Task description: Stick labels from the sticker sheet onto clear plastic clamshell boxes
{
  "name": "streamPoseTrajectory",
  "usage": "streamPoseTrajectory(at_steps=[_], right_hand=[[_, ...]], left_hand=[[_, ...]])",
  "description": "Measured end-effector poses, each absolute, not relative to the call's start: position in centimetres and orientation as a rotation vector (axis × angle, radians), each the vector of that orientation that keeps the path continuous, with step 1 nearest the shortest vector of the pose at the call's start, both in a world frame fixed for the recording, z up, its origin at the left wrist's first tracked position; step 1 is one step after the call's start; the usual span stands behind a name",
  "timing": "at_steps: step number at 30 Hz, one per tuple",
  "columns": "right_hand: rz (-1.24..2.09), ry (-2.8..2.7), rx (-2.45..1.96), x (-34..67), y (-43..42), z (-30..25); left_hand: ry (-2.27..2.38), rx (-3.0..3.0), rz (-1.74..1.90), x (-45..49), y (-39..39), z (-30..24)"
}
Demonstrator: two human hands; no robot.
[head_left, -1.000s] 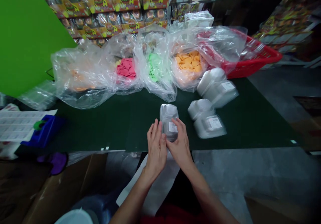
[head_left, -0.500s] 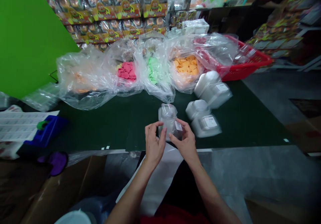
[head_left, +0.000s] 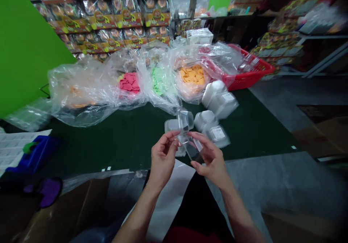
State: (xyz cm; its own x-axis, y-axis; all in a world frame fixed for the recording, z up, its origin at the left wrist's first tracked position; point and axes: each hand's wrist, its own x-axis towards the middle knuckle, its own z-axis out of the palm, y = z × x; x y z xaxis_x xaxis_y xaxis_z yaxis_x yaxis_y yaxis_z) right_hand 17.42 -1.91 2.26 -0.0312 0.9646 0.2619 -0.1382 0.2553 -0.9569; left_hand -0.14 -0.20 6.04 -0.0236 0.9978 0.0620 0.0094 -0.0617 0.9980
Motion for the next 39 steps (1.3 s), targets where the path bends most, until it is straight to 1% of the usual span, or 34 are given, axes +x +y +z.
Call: streamPoseTrajectory(at_steps=[4, 8, 12, 14, 17, 20, 22, 25, 27, 28, 30, 33, 36, 39], right_hand=[[1.113, -1.416, -0.901, 20.0, -2.3, 3.9], [1.223, -1.333, -0.745, 20.8, -2.5, 4.8], [1.148, -1.270, -0.926, 18.0, -3.2, 5.0], [1.103, -1.193, -1.024, 16.7, -3.6, 4.9], [1.212, -1.078, -1.061, 16.9, -4.1, 4.3], [1.290, -1.023, -1.096, 20.5, -4.1, 3.8], [1.134, -1.045, -1.245, 23.4, -3.7, 3.9], [0.622, -1.198, -1.575, 26.1, -1.8, 4.2], [0.325, -1.322, -1.716, 26.0, 0.2, 3.9], [0.242, -1.377, -1.776, 25.5, 1.2, 3.5], [0.161, -1.480, -1.922, 24.1, 2.9, 2.4], [0.086, -1.626, -2.098, 22.6, 4.0, 0.3], [0.030, -1.719, -2.107, 22.5, 3.7, -1.2], [0.001, -1.735, -2.057, 23.0, 3.1, -1.7]], left_hand=[[1.123, 1.610, 1.256, -1.2, -0.5, 6.9], [1.001, 1.907, 1.309, -1.1, -0.8, 7.8], [1.082, 1.977, 1.472, 1.1, -1.8, 8.0], [1.065, 2.010, 1.488, 2.0, -2.3, 7.8], [0.968, 2.100, 1.372, 1.4, -2.3, 7.9], [0.972, 2.144, 1.242, -1.9, -1.4, 8.7], [1.139, 2.050, 1.276, -4.5, -0.6, 9.3], [1.407, 1.620, 1.505, -6.4, 0.7, 9.4], [1.345, 1.300, 1.605, -5.9, 1.3, 8.5], [1.265, 1.172, 1.605, -5.2, 1.5, 7.7], [1.147, 0.988, 1.551, -3.5, 1.6, 5.6], [1.139, 0.872, 1.451, -1.4, 1.5, 2.1], [1.261, 0.927, 1.417, -0.6, 1.6, -0.4], [1.441, 1.049, 1.385, -0.5, 2.1, -1.7]])
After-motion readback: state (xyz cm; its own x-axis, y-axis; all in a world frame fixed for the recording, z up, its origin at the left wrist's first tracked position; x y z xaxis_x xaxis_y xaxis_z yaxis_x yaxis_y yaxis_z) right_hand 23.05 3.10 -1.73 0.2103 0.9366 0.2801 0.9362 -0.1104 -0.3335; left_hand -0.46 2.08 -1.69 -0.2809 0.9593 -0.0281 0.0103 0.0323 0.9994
